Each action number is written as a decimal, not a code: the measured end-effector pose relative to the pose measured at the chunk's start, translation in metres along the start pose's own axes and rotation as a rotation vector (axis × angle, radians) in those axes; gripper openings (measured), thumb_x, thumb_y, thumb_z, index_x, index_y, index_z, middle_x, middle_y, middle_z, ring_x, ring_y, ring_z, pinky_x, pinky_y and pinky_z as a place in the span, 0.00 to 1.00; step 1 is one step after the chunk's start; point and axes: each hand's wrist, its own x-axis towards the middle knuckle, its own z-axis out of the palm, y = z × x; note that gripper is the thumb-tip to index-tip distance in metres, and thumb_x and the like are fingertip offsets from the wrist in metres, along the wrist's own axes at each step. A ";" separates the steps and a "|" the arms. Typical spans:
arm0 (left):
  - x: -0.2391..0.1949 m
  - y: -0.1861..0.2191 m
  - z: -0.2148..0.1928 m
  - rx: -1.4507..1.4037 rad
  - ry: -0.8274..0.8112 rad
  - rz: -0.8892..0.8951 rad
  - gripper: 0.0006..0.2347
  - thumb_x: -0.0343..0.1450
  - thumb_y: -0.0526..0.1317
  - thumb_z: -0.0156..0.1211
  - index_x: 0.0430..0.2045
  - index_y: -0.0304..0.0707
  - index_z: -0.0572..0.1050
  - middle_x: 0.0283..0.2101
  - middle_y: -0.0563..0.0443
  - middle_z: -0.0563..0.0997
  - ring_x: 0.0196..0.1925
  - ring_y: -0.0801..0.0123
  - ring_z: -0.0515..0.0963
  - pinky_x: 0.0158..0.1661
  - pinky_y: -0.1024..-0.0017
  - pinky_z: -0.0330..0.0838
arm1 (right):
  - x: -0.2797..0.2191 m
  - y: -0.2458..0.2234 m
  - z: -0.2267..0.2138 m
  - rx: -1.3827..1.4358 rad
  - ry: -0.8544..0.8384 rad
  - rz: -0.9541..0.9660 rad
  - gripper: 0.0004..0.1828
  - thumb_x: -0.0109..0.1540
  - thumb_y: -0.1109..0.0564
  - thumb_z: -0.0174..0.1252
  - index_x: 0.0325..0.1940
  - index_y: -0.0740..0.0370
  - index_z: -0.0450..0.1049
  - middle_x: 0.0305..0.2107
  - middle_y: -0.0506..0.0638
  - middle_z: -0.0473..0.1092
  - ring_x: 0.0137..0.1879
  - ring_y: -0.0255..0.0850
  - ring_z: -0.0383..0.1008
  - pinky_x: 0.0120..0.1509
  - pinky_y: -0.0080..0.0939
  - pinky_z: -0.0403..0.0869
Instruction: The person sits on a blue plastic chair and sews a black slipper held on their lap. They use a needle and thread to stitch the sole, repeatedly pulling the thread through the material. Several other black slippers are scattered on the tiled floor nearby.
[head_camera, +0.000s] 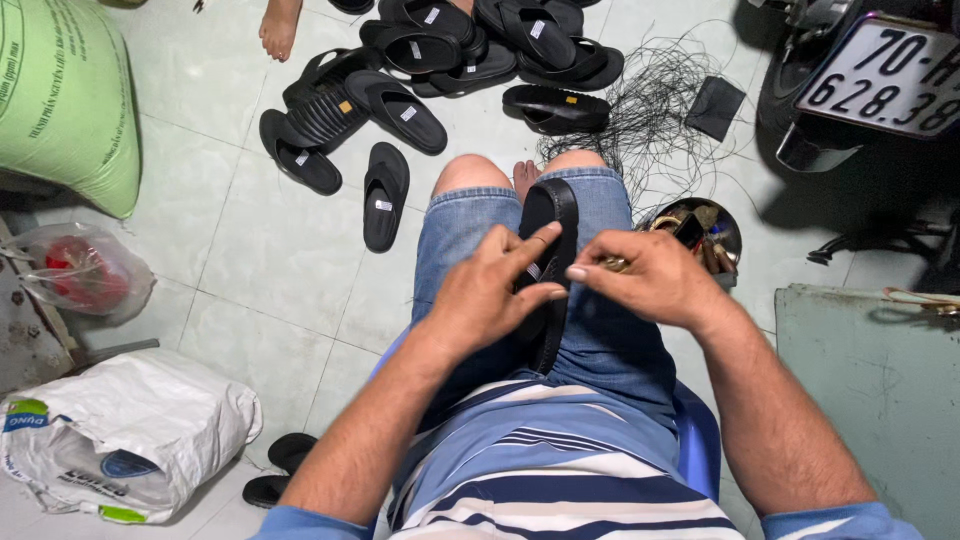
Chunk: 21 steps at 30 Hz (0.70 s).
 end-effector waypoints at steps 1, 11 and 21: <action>0.000 -0.001 0.004 -0.090 0.023 -0.014 0.16 0.65 0.51 0.57 0.47 0.65 0.70 0.39 0.58 0.71 0.36 0.56 0.79 0.36 0.61 0.75 | 0.001 -0.014 -0.002 -0.019 -0.019 -0.029 0.06 0.54 0.56 0.59 0.32 0.60 0.76 0.16 0.56 0.71 0.27 0.46 0.72 0.33 0.46 0.69; -0.010 0.015 -0.013 -0.243 0.008 0.139 0.14 0.66 0.44 0.57 0.46 0.56 0.70 0.46 0.51 0.67 0.46 0.49 0.75 0.42 0.57 0.73 | -0.001 -0.039 0.001 0.130 0.068 -0.173 0.05 0.54 0.53 0.61 0.31 0.53 0.77 0.12 0.44 0.69 0.23 0.33 0.68 0.28 0.34 0.68; -0.091 -0.186 -0.122 0.152 0.667 -0.759 0.12 0.71 0.46 0.52 0.32 0.36 0.77 0.36 0.46 0.79 0.39 0.58 0.75 0.40 0.64 0.65 | -0.017 0.023 -0.025 -0.251 0.138 -0.188 0.18 0.61 0.55 0.49 0.56 0.53 0.70 0.36 0.50 0.66 0.46 0.41 0.65 0.54 0.39 0.64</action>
